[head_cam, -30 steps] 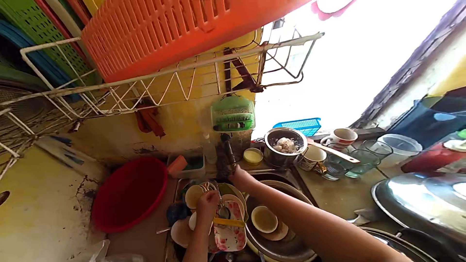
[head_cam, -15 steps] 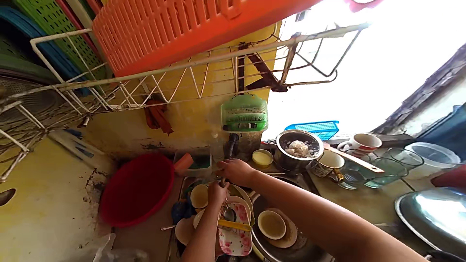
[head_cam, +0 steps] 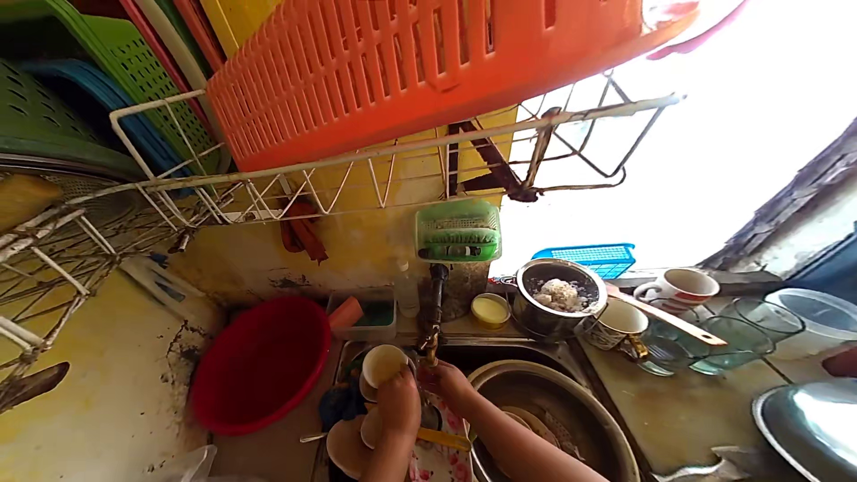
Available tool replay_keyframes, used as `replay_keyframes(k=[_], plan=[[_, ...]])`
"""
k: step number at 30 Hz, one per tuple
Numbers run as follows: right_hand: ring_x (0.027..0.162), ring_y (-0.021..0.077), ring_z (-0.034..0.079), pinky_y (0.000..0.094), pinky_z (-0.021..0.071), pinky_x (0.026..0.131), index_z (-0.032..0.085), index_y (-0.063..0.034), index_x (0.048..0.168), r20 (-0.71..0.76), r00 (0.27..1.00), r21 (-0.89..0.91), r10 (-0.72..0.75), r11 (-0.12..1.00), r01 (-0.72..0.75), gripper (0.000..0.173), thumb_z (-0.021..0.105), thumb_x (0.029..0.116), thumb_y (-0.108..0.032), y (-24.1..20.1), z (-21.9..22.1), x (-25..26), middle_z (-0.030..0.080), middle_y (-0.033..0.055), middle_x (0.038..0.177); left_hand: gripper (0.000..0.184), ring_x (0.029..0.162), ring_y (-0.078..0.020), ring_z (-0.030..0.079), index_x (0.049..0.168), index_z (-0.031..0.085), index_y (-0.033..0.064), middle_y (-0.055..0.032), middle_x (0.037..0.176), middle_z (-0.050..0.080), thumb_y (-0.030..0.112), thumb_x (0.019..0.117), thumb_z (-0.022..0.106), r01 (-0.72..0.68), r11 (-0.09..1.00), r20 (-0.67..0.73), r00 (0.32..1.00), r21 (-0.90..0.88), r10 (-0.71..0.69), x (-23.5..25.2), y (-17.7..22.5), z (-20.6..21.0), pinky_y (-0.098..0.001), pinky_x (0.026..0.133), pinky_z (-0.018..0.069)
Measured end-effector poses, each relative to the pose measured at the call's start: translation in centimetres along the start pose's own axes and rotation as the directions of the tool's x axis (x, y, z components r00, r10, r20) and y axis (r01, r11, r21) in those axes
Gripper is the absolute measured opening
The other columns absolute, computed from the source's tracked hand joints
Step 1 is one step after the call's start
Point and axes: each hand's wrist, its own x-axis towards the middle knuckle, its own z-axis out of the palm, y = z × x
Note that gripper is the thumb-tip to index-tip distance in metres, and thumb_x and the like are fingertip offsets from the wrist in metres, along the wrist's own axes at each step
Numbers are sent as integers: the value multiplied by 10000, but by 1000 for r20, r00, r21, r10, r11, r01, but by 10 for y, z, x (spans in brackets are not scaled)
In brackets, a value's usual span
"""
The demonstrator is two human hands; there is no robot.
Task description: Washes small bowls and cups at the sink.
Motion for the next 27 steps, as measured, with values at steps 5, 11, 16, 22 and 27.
replay_keyframes(k=[5, 11, 16, 22, 27], plan=[[1011, 244, 691, 440, 574, 879, 579, -21, 1295, 89, 996, 154, -29, 988, 15, 559, 257, 1119, -443, -8, -2, -13, 703, 149, 1104, 253, 761, -273, 763, 1120, 771, 29, -127, 843, 765, 3, 909, 634, -468, 879, -383, 831, -88, 404, -28, 9, 23, -425, 727, 627], [1001, 253, 687, 447, 577, 859, 561, -29, 1343, 117, 991, 36, -61, 998, 57, 441, 355, 1112, -345, 2, -22, -7, 688, 157, 1122, 511, 1393, -361, 489, 1475, 509, 17, -218, 1512, 493, 186, 999, 582, -327, 940, 321, 884, -96, 340, 2, 14, 17, -503, 1173, 370], [969, 247, 700, 432, 587, 845, 588, 1, 1280, 106, 994, 70, -41, 997, 33, 376, 374, 1111, -259, -10, -26, -8, 703, 160, 1079, 295, 1312, -336, 561, 1256, 696, 29, -180, 1339, 632, 135, 1026, 543, -455, 876, 297, 825, -159, 482, 1, 12, 6, -558, 1230, 262], [832, 162, 658, 352, 563, 777, 605, 19, 1231, 103, 995, -182, -7, 983, 26, 303, 409, 1103, -172, -12, -21, 7, 671, 93, 954, 353, 1128, -241, 679, 1275, 638, -33, -183, 1201, 696, 196, 1006, 643, 78, 627, 298, 920, -775, 254, -4, -35, -35, -417, 1042, 523], [798, 161, 697, 305, 599, 745, 590, 42, 1235, 56, 996, -259, 72, 964, -56, 227, 566, 1019, -21, -17, -2, 8, 695, 117, 963, 292, 1062, -271, 672, 1261, 590, -80, -215, 1177, 667, 107, 1044, 536, 5, 159, -49, 943, -987, -330, 4, -103, -77, -464, 943, 566]])
